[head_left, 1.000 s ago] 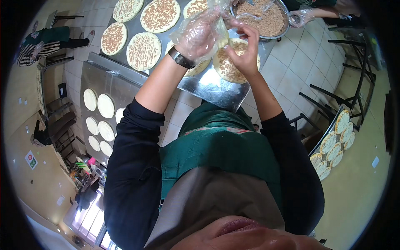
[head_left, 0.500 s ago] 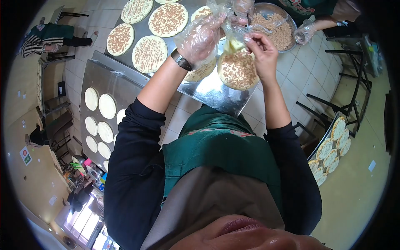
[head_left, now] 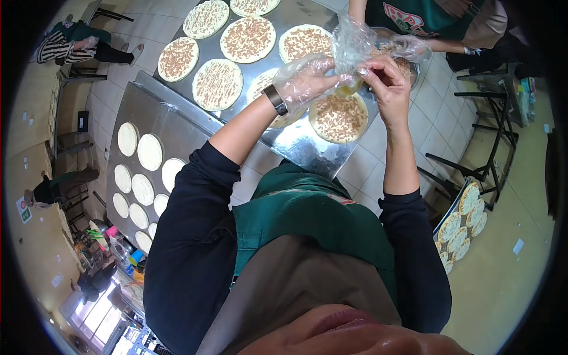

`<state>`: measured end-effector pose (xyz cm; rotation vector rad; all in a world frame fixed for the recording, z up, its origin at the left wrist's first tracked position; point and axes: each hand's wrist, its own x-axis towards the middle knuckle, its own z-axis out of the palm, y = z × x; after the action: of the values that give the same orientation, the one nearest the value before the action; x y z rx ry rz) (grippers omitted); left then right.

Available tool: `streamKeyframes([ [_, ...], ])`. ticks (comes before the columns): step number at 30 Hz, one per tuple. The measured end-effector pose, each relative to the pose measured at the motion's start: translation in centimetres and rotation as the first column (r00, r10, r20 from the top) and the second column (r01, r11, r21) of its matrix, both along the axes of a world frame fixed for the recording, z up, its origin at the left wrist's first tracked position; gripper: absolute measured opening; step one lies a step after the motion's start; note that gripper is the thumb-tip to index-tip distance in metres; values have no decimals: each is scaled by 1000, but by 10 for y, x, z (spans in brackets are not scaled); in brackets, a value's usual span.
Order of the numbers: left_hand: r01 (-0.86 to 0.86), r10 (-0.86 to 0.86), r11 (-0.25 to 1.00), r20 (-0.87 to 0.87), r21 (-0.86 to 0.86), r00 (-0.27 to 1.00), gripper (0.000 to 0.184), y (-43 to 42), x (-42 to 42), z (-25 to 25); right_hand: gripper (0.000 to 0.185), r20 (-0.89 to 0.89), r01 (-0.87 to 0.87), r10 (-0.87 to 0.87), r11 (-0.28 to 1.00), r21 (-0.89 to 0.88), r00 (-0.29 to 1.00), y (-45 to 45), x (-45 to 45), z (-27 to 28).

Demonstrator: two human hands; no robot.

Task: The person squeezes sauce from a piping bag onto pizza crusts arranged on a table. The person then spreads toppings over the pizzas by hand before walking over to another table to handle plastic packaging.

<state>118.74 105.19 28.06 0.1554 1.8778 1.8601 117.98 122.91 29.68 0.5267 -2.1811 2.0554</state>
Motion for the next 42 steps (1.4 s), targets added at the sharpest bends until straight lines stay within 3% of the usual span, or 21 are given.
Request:
streamKeyframes([
  [5, 130, -159, 980, -196, -150, 968, 37, 5, -2, -11, 6, -1, -50, 51, 995, 88, 999, -3, -1, 13],
  [7, 63, -55, 997, -198, 35, 979, 32, 8, -3, -8, 7, 32, -56, 54, 995, 83, 998, -3, 1, 17],
  [8, -5, 8, 946, -7, 325, 1000, 29, 11, 1, -6, 9, 22, -4, 5, 998, -61, 1000, -2, 0, 19],
  [9, -2, 1, 946, 3, 324, 1000, 29, 10, -1, -11, 11, 19, 49, -46, 978, -204, 999, -1, 0, 17],
  [13, 30, -7, 854, -47, 519, 999, 27, 7, -11, -39, 10, 64, 67, -57, 984, -165, 996, 34, 0, -24],
  [15, -7, 20, 998, -233, 57, 972, 29, 0, -12, -44, 17, 137, 50, -35, 993, -108, 990, 36, 7, -39],
  [20, 47, -74, 995, -334, -90, 940, 35, 1, -12, -64, 37, 158, -59, 22, 970, 234, 987, 27, 20, -71],
  [22, 67, -360, 861, -512, -504, 780, 46, 4, -3, -41, 51, 150, -121, 82, 955, 272, 985, 24, 21, -79],
  [26, -61, -494, 812, -739, -581, 458, 56, 1, 13, -45, 53, 191, -82, 48, 982, 172, 980, 15, 25, -98],
  [28, -336, -549, 770, -832, -542, 85, 54, 1, 11, -66, 60, 270, -148, 100, 975, 163, 958, 17, 25, -111],
  [29, -304, -509, 802, -855, -514, 101, 47, -9, 10, -98, 66, 296, -206, 132, 951, 233, 946, 21, 25, -116],
  [30, -32, -627, 674, -595, -738, 504, 46, -15, 8, -106, 65, 355, -191, 131, 972, 139, 926, 22, 32, -105],
  [31, -202, -683, 655, -685, -728, 253, 45, -17, 10, -100, 61, 366, -144, 110, 987, 68, 924, 24, 39, -106],
  [32, -173, -713, 637, -659, -751, 240, 37, -21, 5, -99, 58, 122, -43, 5, 950, 310, 993, 28, 44, -110],
  [33, 137, -423, 807, -399, -575, 814, 29, 3, 16, -60, 57, 48, 13, -30, 950, 311, 998, 31, 53, -102],
  [34, 45, -583, 662, -477, -748, 658, 29, 6, 21, -52, 58, 46, 26, -43, 944, 330, 998, 33, 61, -96],
  [35, 155, -483, 665, -262, -731, 835, 30, 23, 28, -28, 58, 46, 32, -51, 938, 346, 998, 34, 67, -92],
  [36, 179, -653, 530, -264, -829, 710, 32, 25, 33, -20, 56, 45, 33, -49, 952, 304, 998, 33, 73, -97],
  [39, 300, -533, 715, -215, -631, 818, 41, 4, 28, -120, 43, -30, 24, -16, 953, 301, 999, 35, 87, -115],
  [40, 259, -703, 579, -312, -773, 640, 43, 22, 40, -75, 38, 46, 14, -28, 957, 289, 999, 39, 97, -105],
  [42, 297, -740, 582, -342, -757, 579, 42, 28, 47, -67, 34, 118, 13, -50, 954, 298, 992, 40, 110, -108],
])
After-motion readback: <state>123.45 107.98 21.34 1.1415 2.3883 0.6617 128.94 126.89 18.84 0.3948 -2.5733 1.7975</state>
